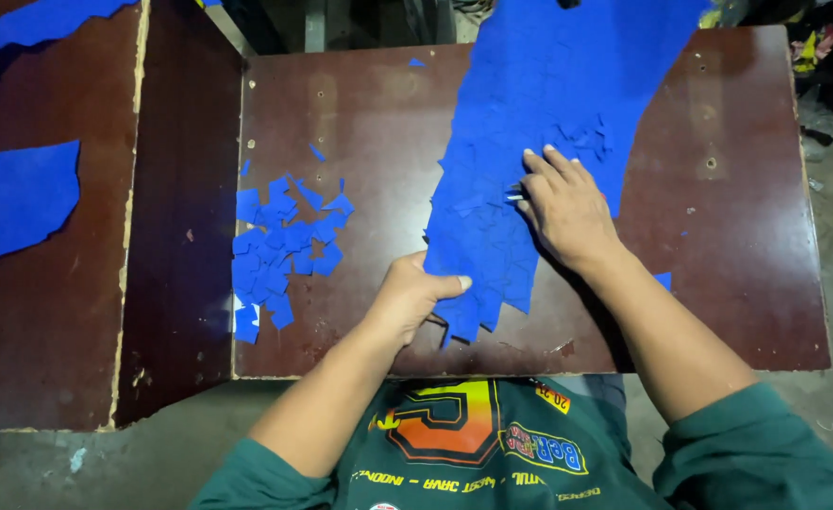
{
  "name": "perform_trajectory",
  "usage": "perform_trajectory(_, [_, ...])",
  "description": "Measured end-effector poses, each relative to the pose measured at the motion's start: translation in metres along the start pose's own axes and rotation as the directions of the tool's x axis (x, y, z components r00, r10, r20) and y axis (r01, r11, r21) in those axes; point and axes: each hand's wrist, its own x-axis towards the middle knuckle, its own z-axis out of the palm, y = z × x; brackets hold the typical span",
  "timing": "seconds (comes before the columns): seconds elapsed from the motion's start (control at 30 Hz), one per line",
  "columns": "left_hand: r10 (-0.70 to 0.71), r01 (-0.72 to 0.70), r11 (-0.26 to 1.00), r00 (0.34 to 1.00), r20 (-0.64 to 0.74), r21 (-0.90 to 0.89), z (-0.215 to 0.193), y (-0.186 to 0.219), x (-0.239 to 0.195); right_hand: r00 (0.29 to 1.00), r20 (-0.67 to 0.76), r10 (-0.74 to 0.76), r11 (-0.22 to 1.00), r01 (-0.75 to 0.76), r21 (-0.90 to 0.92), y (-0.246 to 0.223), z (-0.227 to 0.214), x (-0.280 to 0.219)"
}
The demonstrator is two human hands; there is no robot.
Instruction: Using small hand-held snips to precisely cut out intricate patterns from a sheet of blue fabric on a work table.
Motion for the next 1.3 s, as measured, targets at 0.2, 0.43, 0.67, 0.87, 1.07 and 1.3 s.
perform_trajectory(0.2, [0.159, -0.101, 0.905, 0.981, -0.11, 0.413, 0.009, 0.01, -0.01, 0.991, -0.136, -0.013, 0.979, 0.04, 0.199, -0.004, -0.023, -0.007])
perform_trajectory(0.43, [0.019, -0.002, 0.989, 0.993, -0.118, 0.145, 0.03, 0.038, -0.047, 0.937, 0.163, 0.308, 0.732, -0.343, 0.588, -0.054, -0.057, -0.049])
perform_trajectory(0.67, [0.103, -0.073, 0.955, 0.99, -0.091, 0.287, 0.045, 0.025, -0.04, 0.852, 0.249, 0.46, 0.415, -0.455, 0.788, -0.052, -0.058, -0.057])
perform_trajectory(0.87, [0.075, -0.058, 0.991, 0.987, -0.139, 0.123, 0.07, 0.049, -0.081, 0.807, 0.234, 0.542, 0.638, -0.576, 0.51, -0.061, -0.083, -0.076])
perform_trajectory(1.07, [-0.005, 0.006, 1.0, 0.998, -0.069, 0.011, 0.074, 0.025, -0.065, 0.842, 0.321, 0.434, 0.734, -0.537, 0.415, -0.072, -0.079, -0.067])
perform_trajectory(1.3, [0.007, -0.003, 0.998, 0.998, -0.067, 0.058, 0.073, 0.031, -0.061, 0.842, 0.363, 0.4, 0.757, -0.527, 0.387, -0.067, -0.075, -0.06])
